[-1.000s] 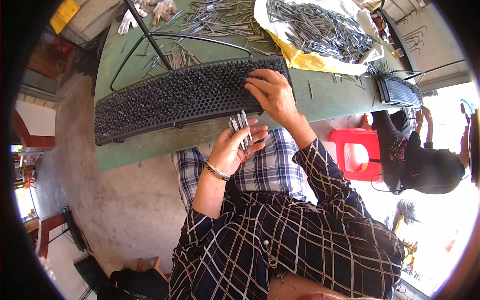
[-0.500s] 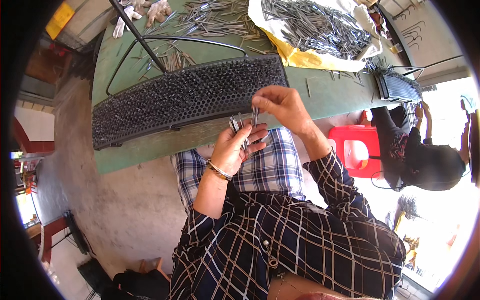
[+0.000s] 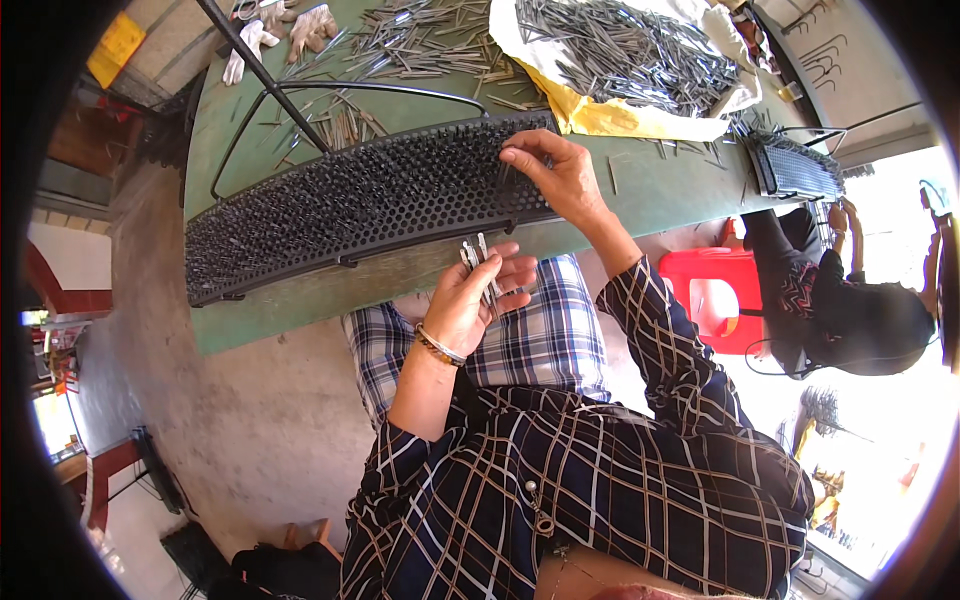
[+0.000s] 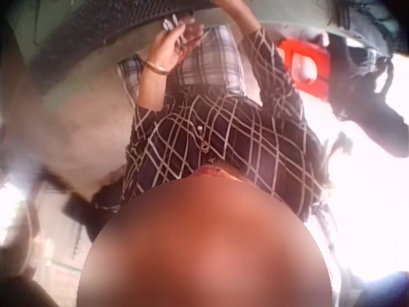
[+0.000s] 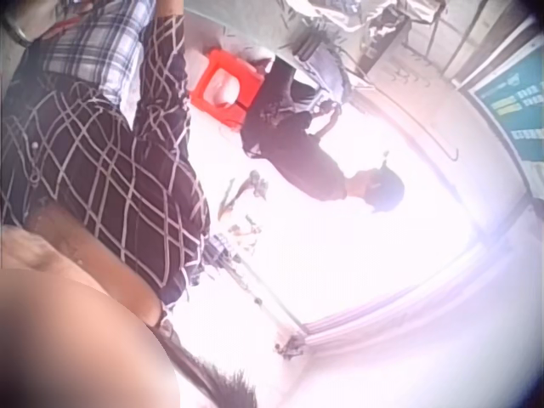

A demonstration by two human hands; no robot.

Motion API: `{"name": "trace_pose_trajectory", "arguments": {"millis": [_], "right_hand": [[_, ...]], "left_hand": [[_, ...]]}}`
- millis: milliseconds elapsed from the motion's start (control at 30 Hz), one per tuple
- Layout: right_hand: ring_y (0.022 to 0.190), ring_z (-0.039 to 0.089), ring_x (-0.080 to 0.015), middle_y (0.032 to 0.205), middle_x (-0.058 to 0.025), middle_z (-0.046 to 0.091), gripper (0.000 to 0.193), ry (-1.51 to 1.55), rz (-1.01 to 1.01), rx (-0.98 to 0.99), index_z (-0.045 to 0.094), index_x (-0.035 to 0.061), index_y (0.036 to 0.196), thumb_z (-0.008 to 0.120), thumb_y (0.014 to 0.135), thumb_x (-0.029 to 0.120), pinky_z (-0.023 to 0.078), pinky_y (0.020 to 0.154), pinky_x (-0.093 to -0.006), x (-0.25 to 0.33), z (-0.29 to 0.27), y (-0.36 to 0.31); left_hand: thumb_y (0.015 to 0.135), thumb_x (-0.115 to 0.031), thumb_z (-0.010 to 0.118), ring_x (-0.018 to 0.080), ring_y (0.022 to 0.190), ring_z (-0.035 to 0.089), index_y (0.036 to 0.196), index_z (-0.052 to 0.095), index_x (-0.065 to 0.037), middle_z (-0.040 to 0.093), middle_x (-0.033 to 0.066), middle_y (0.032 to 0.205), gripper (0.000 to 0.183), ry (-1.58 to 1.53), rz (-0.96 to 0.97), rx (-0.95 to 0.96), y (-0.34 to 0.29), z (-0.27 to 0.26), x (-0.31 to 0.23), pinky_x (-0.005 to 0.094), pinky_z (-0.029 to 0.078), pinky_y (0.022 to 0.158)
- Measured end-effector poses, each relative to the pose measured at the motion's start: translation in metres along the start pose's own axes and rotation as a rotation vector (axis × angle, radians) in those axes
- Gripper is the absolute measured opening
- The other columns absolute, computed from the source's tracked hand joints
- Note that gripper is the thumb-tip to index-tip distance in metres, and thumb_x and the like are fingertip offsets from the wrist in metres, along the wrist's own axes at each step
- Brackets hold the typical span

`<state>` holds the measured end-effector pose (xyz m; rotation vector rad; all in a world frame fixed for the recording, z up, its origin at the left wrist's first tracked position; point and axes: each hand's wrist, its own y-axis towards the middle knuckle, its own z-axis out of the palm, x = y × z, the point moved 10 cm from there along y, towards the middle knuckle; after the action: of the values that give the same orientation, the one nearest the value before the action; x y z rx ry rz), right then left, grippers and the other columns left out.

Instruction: Manually placing metal spokes into a template for assembly on a fabrication floor.

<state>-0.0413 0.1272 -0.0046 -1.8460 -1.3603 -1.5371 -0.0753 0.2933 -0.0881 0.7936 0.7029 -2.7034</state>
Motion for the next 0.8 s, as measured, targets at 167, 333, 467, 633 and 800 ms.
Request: {"name": "trace_pose_trajectory", "arguments": {"millis": [167,333,467,633,800], "right_hand": [[0.080,0.060,-0.0088,0.087,-0.0026,0.068,0.016,-0.083,-0.069,0.050,0.067,0.0028,0.096,0.069,0.083,0.013,0.047,0.073,-0.0229,0.006,-0.001,0.002],[0.082,0.063,-0.0138,0.090,-0.0054,0.067,0.017,-0.187,-0.259,0.104,0.067,0.0028,0.096,0.069,0.081,0.011,0.049,0.074,-0.0260,0.022,0.002,0.004],[0.082,0.064,-0.0151,0.090,-0.0065,0.067,0.017,-0.216,-0.267,0.141,0.066,0.0029,0.095,0.070,0.081,0.011,0.050,0.073,-0.0266,0.024,0.003,0.006],[0.081,0.064,-0.0158,0.089,-0.0068,0.067,0.016,-0.206,-0.274,0.166,0.066,0.0030,0.095,0.069,0.081,0.011,0.050,0.073,-0.0268,0.027,0.006,0.004],[0.080,0.064,-0.0160,0.089,-0.0071,0.067,0.016,-0.160,-0.265,0.144,0.066,0.0034,0.095,0.069,0.081,0.011,0.049,0.073,-0.0268,0.022,0.006,0.001]], "left_hand": [[0.096,-0.018,0.047,0.0216,0.098,0.063,0.120,0.051,0.001,0.062,0.0165,0.109,0.030,-0.016,-0.015,0.013,0.000,0.000,0.002,0.0340,0.056,0.077],[0.096,-0.018,0.047,0.0213,0.097,0.063,0.120,0.051,0.001,0.062,0.0163,0.109,0.031,-0.020,-0.025,0.012,-0.002,0.001,0.002,0.0336,0.056,0.076],[0.096,-0.019,0.047,0.0208,0.097,0.063,0.120,0.051,0.000,0.062,0.0157,0.110,0.031,-0.006,-0.020,0.012,-0.002,-0.001,0.001,0.0331,0.057,0.076],[0.096,-0.019,0.047,0.0206,0.097,0.063,0.121,0.051,0.000,0.063,0.0155,0.109,0.032,-0.003,-0.015,0.011,-0.003,-0.001,0.001,0.0327,0.057,0.075],[0.096,-0.018,0.047,0.0206,0.097,0.063,0.121,0.051,0.000,0.063,0.0162,0.110,0.031,-0.006,-0.020,0.020,-0.002,0.002,0.001,0.0322,0.057,0.074]]}}
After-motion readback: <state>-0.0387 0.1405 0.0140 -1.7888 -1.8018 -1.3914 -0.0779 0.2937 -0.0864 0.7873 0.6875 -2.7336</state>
